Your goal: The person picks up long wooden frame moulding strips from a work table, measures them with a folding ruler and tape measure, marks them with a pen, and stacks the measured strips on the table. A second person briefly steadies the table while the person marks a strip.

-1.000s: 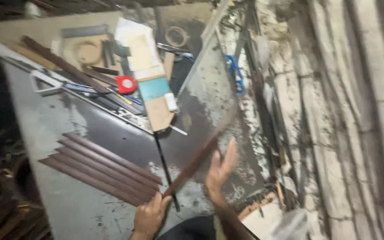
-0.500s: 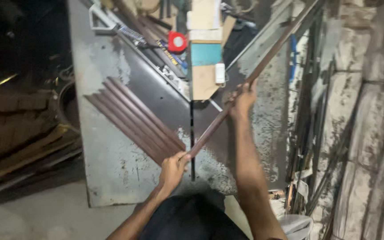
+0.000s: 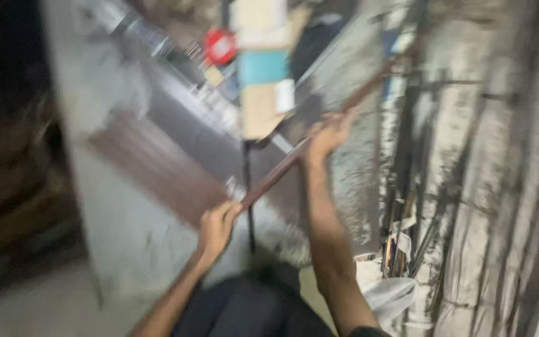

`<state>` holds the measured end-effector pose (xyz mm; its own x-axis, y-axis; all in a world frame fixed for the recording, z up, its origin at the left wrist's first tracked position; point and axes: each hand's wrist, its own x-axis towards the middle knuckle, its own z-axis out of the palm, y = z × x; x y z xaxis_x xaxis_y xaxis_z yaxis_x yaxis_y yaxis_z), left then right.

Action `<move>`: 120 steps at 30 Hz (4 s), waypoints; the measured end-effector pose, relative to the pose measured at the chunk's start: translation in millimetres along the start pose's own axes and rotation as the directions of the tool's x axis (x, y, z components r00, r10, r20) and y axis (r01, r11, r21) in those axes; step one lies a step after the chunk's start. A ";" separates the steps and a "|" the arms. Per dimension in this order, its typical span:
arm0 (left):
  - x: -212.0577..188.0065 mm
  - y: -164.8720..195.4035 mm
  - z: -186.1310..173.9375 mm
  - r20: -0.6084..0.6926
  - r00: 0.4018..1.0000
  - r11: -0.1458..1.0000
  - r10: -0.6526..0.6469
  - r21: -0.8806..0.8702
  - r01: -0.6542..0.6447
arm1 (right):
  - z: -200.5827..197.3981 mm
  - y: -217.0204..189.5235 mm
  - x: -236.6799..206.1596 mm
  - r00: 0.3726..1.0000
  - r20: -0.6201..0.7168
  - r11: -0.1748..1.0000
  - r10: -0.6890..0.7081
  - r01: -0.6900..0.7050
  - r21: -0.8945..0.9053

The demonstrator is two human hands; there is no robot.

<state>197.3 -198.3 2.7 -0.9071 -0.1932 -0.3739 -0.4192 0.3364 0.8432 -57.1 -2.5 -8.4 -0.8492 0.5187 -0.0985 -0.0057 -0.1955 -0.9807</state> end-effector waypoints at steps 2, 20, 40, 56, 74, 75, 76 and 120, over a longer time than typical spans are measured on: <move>7.4 7.6 7.9 0.013 0.999 0.999 0.035 -0.016 -0.035 | 13.0 -10.2 17.5 0.993 -0.034 0.993 0.114 -0.112 0.045; 13.8 1.5 24.1 -0.098 0.994 0.993 0.038 -0.107 -0.049 | 5.5 42.5 38.8 0.990 0.012 0.989 0.143 -0.142 -0.049; 96.9 -29.5 -25.9 0.026 0.842 0.684 0.539 0.569 -0.456 | -0.1 38.7 5.4 0.648 0.761 0.177 0.007 0.749 -0.639; 124.8 -41.8 -14.0 -0.089 0.737 0.682 0.670 0.467 -0.563 | 0.1 46.2 35.0 0.706 0.692 0.064 0.154 0.691 -0.720; 46.0 30.8 -17.7 -0.468 0.748 0.880 0.471 0.183 -0.439 | -45.3 5.9 125.4 -0.140 0.692 -0.241 0.709 0.873 0.423; 22.9 45.2 -14.3 -0.294 0.819 0.860 0.492 0.016 -0.511 | -58.2 6.9 126.7 -0.293 0.617 -0.150 0.730 0.813 0.563; -4.4 57.5 -9.1 -0.166 0.772 0.782 0.613 0.266 -0.564 | -70.6 10.7 121.4 -0.438 0.520 -0.052 0.733 0.727 0.685; 243.7 20.5 -106.8 -0.252 0.956 0.656 0.149 0.749 0.095 | -222.6 42.6 -128.0 0.656 0.747 -0.041 -0.109 0.748 -0.663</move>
<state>-28.4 -336.9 -29.8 -0.9205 -0.3667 -0.1346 -0.3889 0.8926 0.2279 168.9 108.1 -75.2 -0.9508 -0.2601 0.1684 -0.2850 0.9474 -0.1455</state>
